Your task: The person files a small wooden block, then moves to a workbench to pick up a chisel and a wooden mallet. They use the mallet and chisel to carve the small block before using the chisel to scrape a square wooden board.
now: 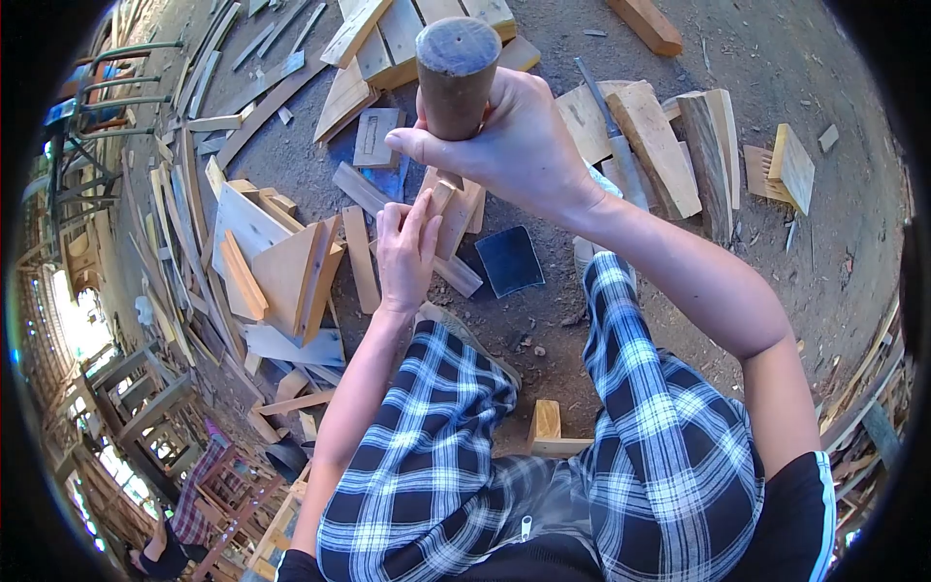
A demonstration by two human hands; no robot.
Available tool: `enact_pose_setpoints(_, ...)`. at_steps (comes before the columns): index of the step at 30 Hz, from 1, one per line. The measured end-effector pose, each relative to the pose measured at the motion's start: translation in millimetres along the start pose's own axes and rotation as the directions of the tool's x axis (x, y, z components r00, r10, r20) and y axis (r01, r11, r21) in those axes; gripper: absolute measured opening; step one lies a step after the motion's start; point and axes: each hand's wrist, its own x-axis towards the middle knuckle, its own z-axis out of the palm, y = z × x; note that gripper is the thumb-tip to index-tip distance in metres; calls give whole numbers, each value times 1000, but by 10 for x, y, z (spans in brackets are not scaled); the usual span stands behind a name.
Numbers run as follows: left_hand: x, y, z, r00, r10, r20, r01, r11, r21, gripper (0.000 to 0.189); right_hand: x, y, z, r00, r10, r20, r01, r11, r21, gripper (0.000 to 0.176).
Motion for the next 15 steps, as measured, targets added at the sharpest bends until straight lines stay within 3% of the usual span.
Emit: enact_pose_setpoints(15,13,-12,4,997,-70,-24,67,994,-86,38,62,18,37,996,53,78,-53,999,-8,34)
